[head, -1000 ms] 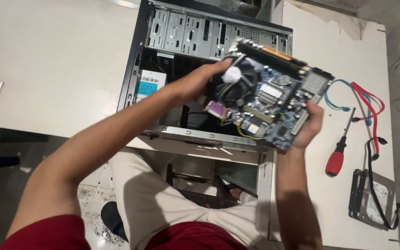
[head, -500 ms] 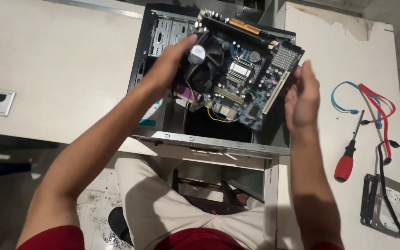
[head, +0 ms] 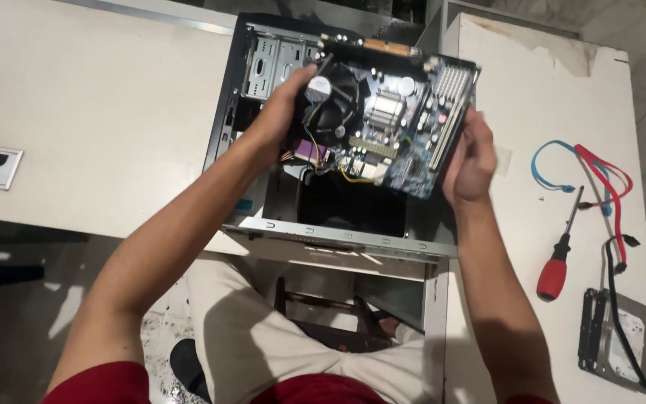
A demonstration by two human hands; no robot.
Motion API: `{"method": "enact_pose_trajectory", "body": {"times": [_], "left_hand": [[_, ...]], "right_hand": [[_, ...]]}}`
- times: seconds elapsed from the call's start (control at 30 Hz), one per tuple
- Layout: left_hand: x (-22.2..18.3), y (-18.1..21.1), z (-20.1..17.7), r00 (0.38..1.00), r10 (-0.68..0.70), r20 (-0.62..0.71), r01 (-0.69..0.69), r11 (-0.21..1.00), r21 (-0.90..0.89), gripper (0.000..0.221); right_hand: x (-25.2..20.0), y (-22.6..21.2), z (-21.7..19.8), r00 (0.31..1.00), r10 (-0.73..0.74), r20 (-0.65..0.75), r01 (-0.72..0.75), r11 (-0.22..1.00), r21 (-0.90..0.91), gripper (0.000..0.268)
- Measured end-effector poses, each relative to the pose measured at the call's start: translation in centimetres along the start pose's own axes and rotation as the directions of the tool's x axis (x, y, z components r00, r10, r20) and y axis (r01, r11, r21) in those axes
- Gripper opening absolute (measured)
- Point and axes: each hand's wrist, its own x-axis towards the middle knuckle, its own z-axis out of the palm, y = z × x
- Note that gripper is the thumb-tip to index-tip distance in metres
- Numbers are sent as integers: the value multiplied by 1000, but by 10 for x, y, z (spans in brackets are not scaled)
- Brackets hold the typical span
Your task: Disconnecting internal cables and removing the motherboard from a desktop computer chassis.
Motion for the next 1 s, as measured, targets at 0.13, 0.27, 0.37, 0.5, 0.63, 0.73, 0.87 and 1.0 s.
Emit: {"method": "enact_pose_trajectory", "body": {"times": [0.13, 0.27, 0.37, 0.5, 0.63, 0.73, 0.87, 1.0], "left_hand": [[-14, 6, 2, 997, 24, -73, -34, 991, -131, 62], [-24, 3, 9, 991, 96, -89, -110, 980, -166, 66], [-39, -1, 21, 988, 26, -150, -66, 960, -273, 84], [-41, -41, 31, 962, -103, -251, -79, 778, -624, 60], [-42, -68, 35, 940, -64, -334, -172, 756, -631, 57], [-54, -68, 55, 897, 9, -441, -289, 767, -572, 59], [-75, -48, 88, 775, 141, -616, -442, 817, -370, 77], [-60, -85, 96, 746, 174, -642, -470, 821, -323, 88]], "right_hand": [[-7, -31, 27, 983, 176, 51, -182, 905, 384, 84], [-17, -36, 39, 983, 137, 123, -183, 676, 713, 77], [-46, -37, 62, 987, 74, -143, 57, 666, 744, 64], [-80, 4, 63, 800, 324, -505, 208, 639, 741, 83], [-104, 13, 85, 823, -188, -537, 351, 910, 220, 32], [-108, 29, 84, 756, -144, -639, 303, 942, 146, 31], [-118, 38, 35, 761, -437, -480, 185, 855, -485, 57], [-121, 1, 61, 727, -345, -594, 54, 891, -452, 38]]}}
